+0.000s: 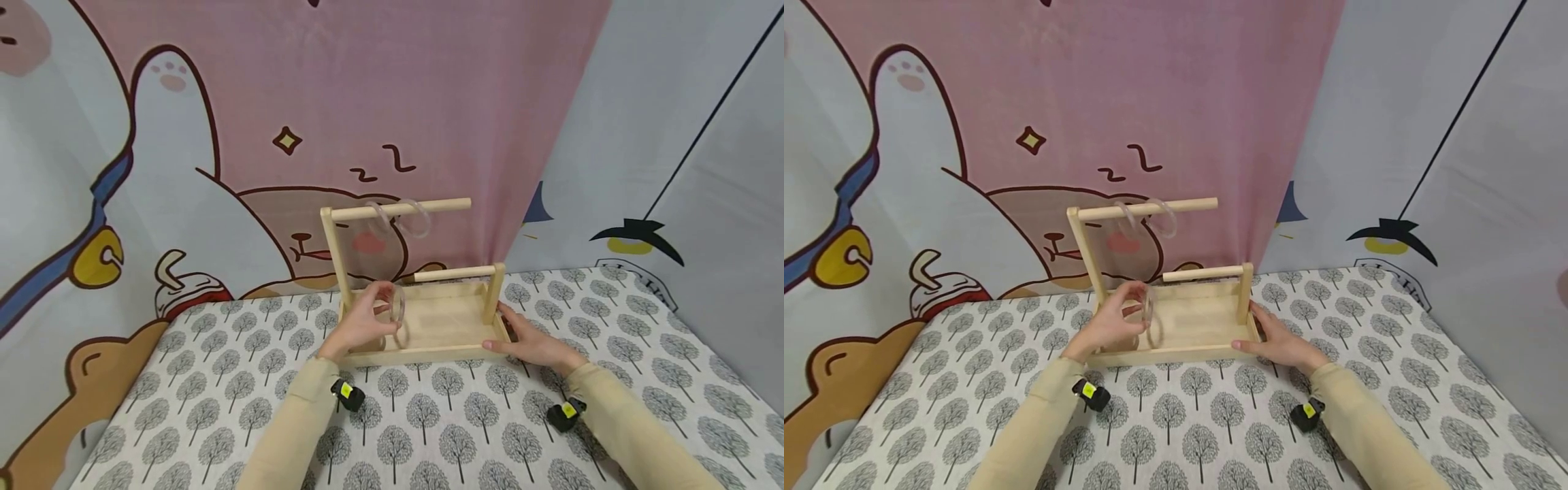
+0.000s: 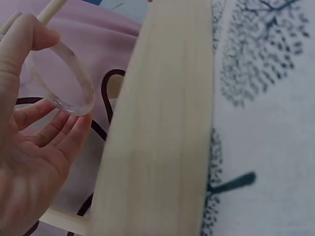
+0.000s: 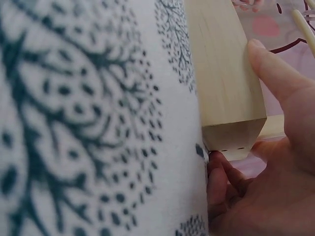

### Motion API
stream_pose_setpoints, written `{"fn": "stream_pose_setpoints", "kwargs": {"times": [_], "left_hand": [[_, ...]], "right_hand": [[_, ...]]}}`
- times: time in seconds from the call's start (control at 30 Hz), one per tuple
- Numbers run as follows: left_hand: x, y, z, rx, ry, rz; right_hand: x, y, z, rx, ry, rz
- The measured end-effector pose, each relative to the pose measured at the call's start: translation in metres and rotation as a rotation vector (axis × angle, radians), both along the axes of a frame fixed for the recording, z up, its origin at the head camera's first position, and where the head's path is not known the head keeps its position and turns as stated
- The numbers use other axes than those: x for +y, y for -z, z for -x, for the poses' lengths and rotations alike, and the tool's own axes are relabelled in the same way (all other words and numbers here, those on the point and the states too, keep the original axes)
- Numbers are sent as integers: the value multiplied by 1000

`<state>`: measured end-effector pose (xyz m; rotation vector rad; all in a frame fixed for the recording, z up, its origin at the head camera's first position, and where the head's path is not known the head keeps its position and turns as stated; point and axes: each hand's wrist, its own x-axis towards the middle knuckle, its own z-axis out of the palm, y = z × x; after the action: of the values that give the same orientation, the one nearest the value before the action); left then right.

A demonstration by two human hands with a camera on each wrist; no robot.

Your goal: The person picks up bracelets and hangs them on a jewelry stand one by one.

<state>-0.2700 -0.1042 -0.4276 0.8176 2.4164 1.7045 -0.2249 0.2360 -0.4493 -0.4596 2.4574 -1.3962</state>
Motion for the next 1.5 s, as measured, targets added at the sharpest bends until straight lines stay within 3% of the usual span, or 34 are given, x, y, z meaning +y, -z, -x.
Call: {"fn": "stream_pose_setpoints", "kwargs": {"times": [0.23, 0.47, 1.0, 1.23, 1.43, 1.5], "left_hand": [[6, -13, -2, -7, 14, -63], [13, -30, -3, -2, 56, -43], [49, -36, 7, 45, 40, -70], [58, -33, 8, 21, 46, -32], [65, -32, 8, 45, 65, -45], [66, -41, 2, 55, 65, -36]], "right_hand": [[0, 0, 0, 5, -2, 14], [-1, -1, -1, 22, -6, 1], [1, -4, 0, -62, 3, 19], [-2, -8, 1, -82, 23, -33], [-3, -8, 1, -84, 24, -30], [-3, -8, 1, -82, 21, -22]]}}
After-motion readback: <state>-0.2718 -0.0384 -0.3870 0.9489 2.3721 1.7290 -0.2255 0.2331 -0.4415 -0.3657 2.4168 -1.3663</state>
